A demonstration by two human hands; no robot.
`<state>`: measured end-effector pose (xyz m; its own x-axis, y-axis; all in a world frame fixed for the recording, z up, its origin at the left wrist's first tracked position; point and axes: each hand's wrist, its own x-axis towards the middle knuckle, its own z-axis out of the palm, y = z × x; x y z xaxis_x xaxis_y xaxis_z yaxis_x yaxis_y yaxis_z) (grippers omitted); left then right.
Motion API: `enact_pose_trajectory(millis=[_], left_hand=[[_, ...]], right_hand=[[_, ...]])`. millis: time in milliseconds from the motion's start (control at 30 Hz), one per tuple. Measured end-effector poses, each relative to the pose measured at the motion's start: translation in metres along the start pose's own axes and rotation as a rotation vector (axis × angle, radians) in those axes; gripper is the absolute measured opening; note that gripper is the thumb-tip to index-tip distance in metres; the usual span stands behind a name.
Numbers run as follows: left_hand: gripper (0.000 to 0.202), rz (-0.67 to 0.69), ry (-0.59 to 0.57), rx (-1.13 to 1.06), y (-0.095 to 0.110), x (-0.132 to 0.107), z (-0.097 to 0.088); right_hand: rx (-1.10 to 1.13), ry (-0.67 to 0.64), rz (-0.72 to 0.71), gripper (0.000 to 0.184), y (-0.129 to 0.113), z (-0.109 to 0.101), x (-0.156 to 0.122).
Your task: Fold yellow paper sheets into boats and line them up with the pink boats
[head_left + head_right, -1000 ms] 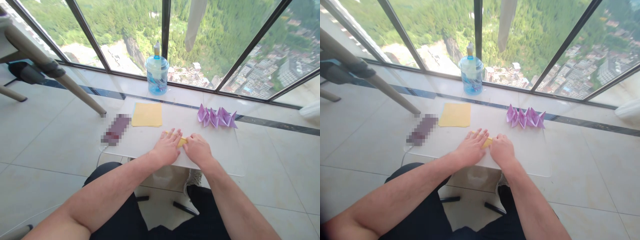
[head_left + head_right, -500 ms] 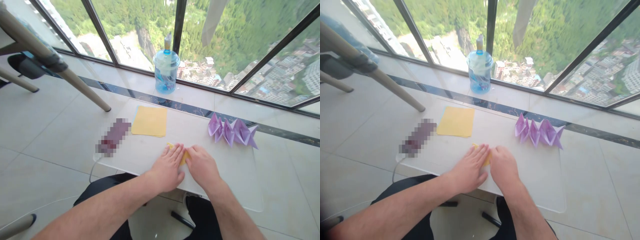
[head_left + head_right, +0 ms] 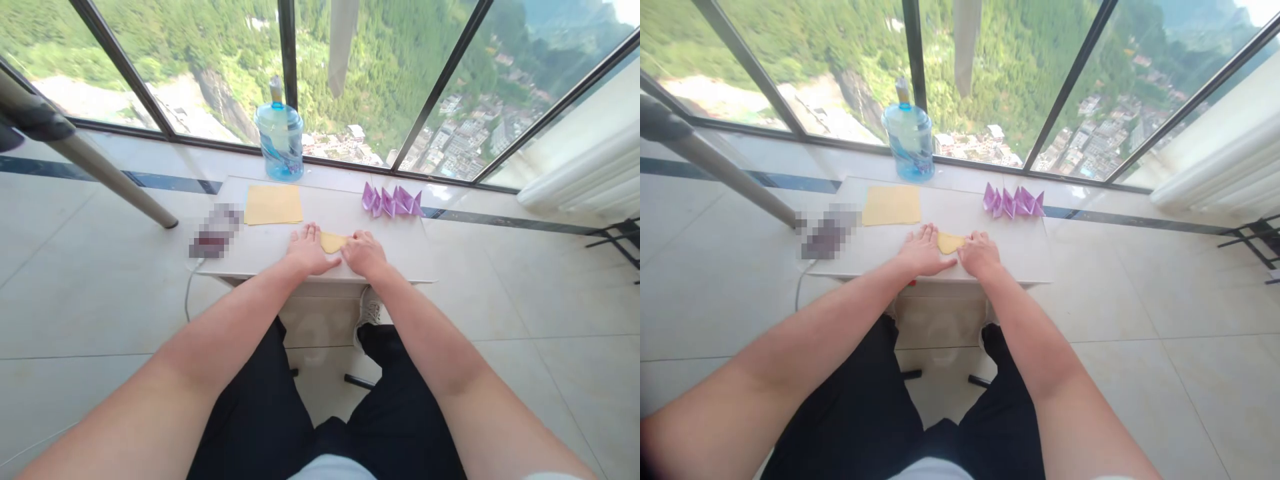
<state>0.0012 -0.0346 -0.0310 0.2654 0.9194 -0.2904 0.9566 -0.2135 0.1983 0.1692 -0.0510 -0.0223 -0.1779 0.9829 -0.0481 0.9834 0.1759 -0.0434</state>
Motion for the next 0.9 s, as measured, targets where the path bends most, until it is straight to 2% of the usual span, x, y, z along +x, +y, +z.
enact_pose_trajectory(millis=[167,267,467,600,667,767,833,900], left_hand=[[0.126,-0.111,0.023,0.041,0.002,-0.005,-0.001],[0.121,-0.131,0.017,0.036,0.004,-0.005,-0.006],[0.095,-0.005,0.045,0.002,-0.006,0.009,-0.014],[0.091,0.023,0.11,-0.013,-0.011,0.015,-0.012],[0.088,0.046,0.186,-0.044,-0.011,0.016,-0.012],[0.07,0.064,0.369,-0.254,-0.005,0.017,-0.014],[0.051,-0.011,0.496,-0.547,0.002,0.019,-0.017],[0.035,-0.107,0.547,-0.916,0.01,0.021,-0.02]], right_hand=[[0.033,-0.126,0.073,0.044,0.01,-0.013,0.008],[0.098,-0.082,0.162,0.039,0.006,-0.016,0.015],[0.128,-0.008,0.069,0.033,-0.011,-0.005,0.024],[0.202,-0.048,0.116,0.043,-0.003,-0.004,0.031],[0.274,-0.089,0.142,0.03,0.005,-0.005,0.035],[0.478,-0.032,0.207,0.014,0.013,-0.006,0.04],[0.608,0.094,0.244,0.016,0.013,-0.007,0.04],[0.683,0.223,0.232,0.019,0.008,-0.01,0.037]])
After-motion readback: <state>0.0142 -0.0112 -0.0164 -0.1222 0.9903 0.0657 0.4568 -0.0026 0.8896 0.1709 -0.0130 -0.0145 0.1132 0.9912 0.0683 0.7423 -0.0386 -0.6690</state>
